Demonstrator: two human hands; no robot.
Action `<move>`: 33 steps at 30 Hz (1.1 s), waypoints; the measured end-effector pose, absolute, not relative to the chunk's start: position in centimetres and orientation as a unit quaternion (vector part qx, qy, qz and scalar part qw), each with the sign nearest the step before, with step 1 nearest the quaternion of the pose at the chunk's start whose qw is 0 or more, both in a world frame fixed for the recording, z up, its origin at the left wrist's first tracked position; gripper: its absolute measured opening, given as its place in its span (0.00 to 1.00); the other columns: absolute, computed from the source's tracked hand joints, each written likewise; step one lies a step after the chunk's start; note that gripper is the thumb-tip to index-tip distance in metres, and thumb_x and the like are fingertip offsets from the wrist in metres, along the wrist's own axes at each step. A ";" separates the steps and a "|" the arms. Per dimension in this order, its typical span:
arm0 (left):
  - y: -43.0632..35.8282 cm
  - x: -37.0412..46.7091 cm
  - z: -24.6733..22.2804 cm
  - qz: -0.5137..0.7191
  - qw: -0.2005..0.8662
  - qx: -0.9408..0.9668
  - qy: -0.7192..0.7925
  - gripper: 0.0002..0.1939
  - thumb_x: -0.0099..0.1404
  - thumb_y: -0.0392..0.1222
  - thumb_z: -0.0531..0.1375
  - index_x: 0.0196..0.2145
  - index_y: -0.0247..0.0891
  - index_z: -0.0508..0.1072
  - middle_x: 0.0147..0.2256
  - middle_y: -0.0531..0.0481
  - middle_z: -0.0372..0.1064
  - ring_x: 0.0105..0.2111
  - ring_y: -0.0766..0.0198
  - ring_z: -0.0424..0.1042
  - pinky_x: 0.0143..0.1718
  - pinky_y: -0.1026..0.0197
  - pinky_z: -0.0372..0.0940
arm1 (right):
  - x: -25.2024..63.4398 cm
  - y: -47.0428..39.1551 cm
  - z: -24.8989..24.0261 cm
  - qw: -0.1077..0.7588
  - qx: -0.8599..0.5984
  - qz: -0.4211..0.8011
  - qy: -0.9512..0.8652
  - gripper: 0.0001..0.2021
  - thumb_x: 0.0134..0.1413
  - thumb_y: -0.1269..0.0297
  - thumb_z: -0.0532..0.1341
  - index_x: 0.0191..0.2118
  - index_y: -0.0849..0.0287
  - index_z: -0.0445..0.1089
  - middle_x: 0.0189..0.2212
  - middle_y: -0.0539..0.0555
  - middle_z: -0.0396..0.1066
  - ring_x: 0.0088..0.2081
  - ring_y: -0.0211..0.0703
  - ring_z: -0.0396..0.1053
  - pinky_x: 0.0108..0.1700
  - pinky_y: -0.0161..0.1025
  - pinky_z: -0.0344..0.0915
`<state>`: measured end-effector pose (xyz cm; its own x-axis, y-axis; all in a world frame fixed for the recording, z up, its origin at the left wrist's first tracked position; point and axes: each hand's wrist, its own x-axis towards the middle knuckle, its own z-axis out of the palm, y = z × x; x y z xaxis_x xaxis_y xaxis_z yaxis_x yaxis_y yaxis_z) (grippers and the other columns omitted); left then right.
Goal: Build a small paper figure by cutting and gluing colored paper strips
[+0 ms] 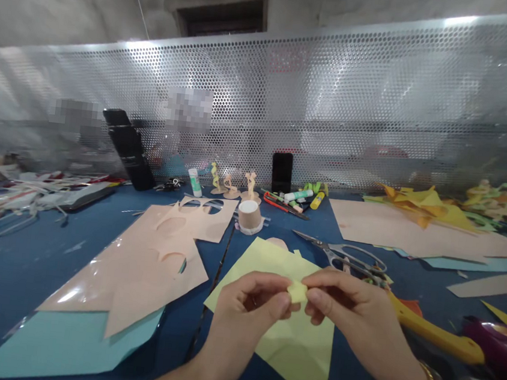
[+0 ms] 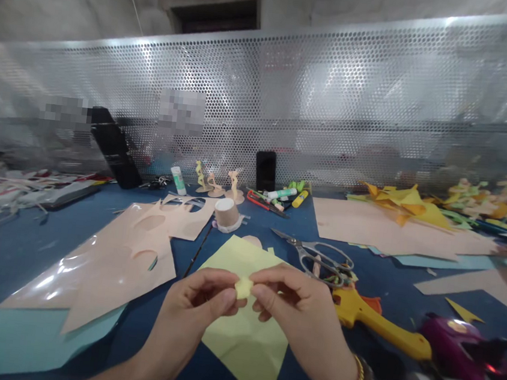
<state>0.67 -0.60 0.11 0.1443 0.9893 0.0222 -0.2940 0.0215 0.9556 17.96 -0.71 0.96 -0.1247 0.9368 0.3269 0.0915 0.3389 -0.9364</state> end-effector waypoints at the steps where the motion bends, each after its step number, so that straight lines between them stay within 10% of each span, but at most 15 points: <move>1: -0.6 0.7 0.2 0.527 0.605 0.457 0.384 0.04 0.55 0.39 0.68 0.31 0.41 0.80 0.27 0.53 0.77 0.28 0.68 0.75 0.32 0.68 0.69 | 18.0 -0.7 0.9 0.521 -0.411 0.408 -0.627 0.03 0.52 0.64 0.64 0.33 0.55 0.76 0.21 0.48 0.71 0.22 0.33 0.70 0.24 0.27 0.70; 33: -0.7 0.9 0.3 0.534 0.608 0.437 0.392 0.09 0.49 0.36 0.71 0.30 0.42 0.81 0.27 0.53 0.78 0.26 0.71 0.75 0.30 0.72 0.68 | 17.7 -1.4 0.6 0.537 -0.412 0.283 -0.679 0.03 0.55 0.65 0.63 0.32 0.52 0.75 0.25 0.47 0.72 0.23 0.31 0.68 0.24 0.26 0.68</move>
<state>0.89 -0.66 0.34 0.1220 0.9925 -0.0092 -0.3079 0.0467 0.9503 17.70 -1.39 0.59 -0.0825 0.8640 0.4967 0.2564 0.5000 -0.8272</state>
